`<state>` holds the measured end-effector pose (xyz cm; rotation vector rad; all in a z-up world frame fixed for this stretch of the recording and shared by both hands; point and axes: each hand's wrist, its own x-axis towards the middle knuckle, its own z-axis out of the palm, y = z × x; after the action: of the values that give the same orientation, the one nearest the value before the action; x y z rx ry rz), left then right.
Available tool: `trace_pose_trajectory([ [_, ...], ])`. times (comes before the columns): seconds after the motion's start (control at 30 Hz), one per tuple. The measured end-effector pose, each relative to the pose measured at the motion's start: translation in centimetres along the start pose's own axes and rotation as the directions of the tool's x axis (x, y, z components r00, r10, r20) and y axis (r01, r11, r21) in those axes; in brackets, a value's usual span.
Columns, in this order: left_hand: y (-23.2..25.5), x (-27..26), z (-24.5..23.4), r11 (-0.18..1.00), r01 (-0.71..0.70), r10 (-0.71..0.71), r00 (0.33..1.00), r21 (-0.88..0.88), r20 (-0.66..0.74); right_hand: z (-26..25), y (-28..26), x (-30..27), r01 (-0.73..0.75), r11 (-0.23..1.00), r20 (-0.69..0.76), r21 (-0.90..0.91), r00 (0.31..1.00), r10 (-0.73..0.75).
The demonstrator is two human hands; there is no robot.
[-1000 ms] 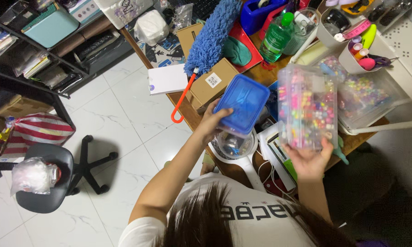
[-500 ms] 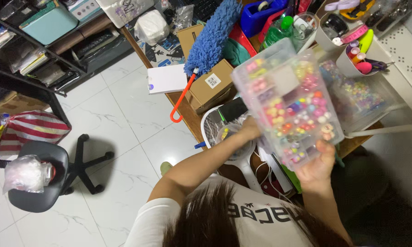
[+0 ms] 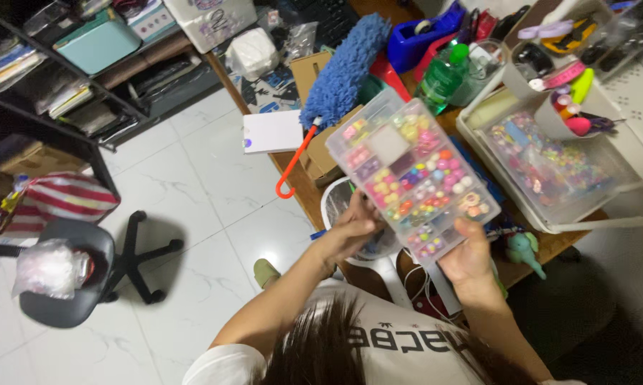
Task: The person organizes various small items on a cluttered desk, including highlighters, a power adapter, and a small electronic device. They place these items into a white mesh basket and a clear plastic organizer box, then arrange the containers on a shelf.
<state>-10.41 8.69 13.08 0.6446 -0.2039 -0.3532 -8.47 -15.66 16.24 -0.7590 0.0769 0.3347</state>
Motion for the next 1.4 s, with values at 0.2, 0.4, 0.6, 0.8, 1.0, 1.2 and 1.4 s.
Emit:
trace_pose_trajectory([
  [0.2,3.0,-1.1,3.5,0.987,-0.083,0.139,0.869,0.136,-0.476,1.4,5.6,-0.7,-0.173,0.977,0.056,-0.122,0.982,0.181],
  [0.4,6.0,-6.3,-0.9,0.989,0.104,-0.145,0.775,-0.102,-0.615,-3.5,-1.4,4.3,-0.287,0.666,0.197,-0.688,0.81,0.553],
  [0.6,7.2,-8.2,-0.6,0.999,0.05,-0.038,0.668,-0.006,-0.743,-2.7,-3.2,23.2,0.171,0.305,0.206,-0.937,0.975,0.086],
  [0.8,9.1,-9.2,1.0,0.994,0.106,-0.069,0.618,-0.005,-0.783,10.1,5.2,32.8,0.025,0.041,0.022,-0.999,0.997,-0.077],
  [1.0,10.7,-11.6,-2.9,0.993,0.061,0.047,0.548,0.096,-0.835,16.1,18.0,32.7,0.237,-0.561,0.121,-0.793,0.964,0.237],
  [1.2,13.3,-12.7,-4.4,0.984,0.013,0.14,0.57,0.18,-0.81,15.0,19.5,35.4,0.194,-0.599,0.136,-0.777,0.981,0.142],
  [1.4,14.0,-13.1,-5.3,0.99,-0.108,0.141,0.675,0.093,-0.724,11.8,16.2,31.4,-0.104,0.211,-0.128,-0.972,0.986,-0.105],
])
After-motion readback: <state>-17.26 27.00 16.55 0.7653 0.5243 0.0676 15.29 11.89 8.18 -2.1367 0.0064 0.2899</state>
